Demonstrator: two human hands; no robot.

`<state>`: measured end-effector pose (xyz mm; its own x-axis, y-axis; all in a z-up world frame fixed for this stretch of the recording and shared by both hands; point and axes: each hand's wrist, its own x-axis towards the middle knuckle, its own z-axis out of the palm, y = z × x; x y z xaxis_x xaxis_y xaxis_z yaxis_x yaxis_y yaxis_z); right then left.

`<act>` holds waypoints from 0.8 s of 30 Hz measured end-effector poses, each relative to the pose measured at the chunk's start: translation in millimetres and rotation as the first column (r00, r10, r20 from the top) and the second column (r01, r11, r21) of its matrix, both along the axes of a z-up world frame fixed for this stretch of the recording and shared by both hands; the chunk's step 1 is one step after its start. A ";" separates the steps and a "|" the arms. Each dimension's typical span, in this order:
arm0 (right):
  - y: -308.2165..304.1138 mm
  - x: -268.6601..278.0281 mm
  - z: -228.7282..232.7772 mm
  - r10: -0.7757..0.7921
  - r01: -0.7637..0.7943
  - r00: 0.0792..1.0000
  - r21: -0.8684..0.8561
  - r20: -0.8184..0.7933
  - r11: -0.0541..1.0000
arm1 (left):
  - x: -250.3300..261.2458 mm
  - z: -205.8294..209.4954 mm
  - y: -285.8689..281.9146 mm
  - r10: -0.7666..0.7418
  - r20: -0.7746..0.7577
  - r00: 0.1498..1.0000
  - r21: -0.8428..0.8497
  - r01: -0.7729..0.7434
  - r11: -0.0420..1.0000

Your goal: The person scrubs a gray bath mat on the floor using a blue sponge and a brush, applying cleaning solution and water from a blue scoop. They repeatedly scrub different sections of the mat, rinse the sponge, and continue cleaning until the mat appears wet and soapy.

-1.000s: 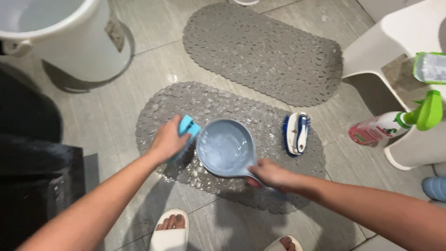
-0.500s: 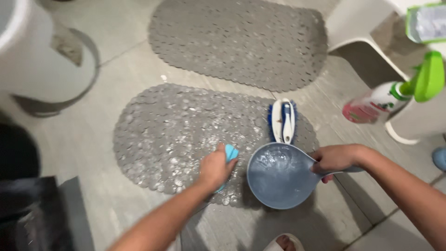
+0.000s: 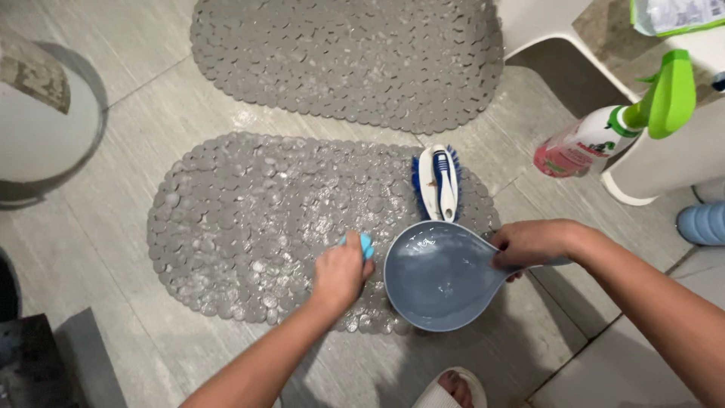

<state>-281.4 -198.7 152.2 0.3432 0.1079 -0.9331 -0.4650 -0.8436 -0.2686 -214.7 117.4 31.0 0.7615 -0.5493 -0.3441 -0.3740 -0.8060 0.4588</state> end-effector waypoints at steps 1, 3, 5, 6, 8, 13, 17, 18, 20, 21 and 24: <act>6.5 3.6 10.1 0.068 -0.062 0.996 -0.093 0.061 0.994 | 9.3 -1.4 -5.2 0.028 0.030 0.999 -0.054 -0.027 0.998; 20.7 8.2 29.8 0.177 -0.130 0.972 -0.274 0.153 0.953 | 37.6 -4.9 -26.2 0.084 0.118 0.989 -0.172 -0.063 0.983; 31.9 16.3 45.5 0.255 -0.135 0.941 -0.443 0.223 0.886 | 72.2 -6.2 -57.1 0.178 0.175 0.968 -0.235 -0.134 0.963; 35.8 20.1 51.1 0.231 -0.081 0.920 -0.423 0.318 0.903 | 82.2 -3.9 -66.3 0.240 0.175 0.955 -0.236 -0.197 0.952; 37.7 24.7 55.1 0.184 0.018 0.848 -0.374 0.496 0.927 | 80.2 1.1 -73.2 0.262 0.134 0.956 -0.215 -0.230 0.949; 66.3 11.4 2.4 -0.258 0.250 0.929 0.064 0.266 0.966 | 9.4 20.8 -10.9 0.149 0.025 0.989 -0.178 -0.142 0.974; 107.0 -17.4 -54.4 -0.767 0.743 0.640 0.289 -0.042 0.604 | -10.4 36.2 4.7 0.177 -0.103 0.979 0.020 -0.176 0.984; 107.3 -21.0 -59.4 -0.861 0.878 0.458 0.263 -0.220 0.400 | -6.3 39.7 1.2 0.208 -0.118 0.971 0.031 -0.206 0.978; 113.2 -17.4 -61.6 -0.847 0.995 0.017 0.096 -0.532 -0.040 | 4.5 45.3 -4.9 0.272 -0.112 0.956 -0.028 -0.277 0.961; 116.1 -14.5 -57.0 -0.796 0.969 0.167 0.246 -0.582 0.023 | 7.3 46.2 -7.7 0.305 -0.101 0.947 -0.096 -0.314 0.945; 124.3 0.3 -25.0 -0.642 0.755 0.587 0.619 -0.494 0.214 | 2.5 42.6 -14.4 0.401 -0.315 0.861 -0.196 -0.472 0.860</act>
<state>-281.1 -74.4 127.2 0.5551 0.4900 -0.6721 -0.8317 0.3157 -0.4567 -212.2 103.0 73.6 0.8484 -0.2763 -0.4516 0.1464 -0.6973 0.7016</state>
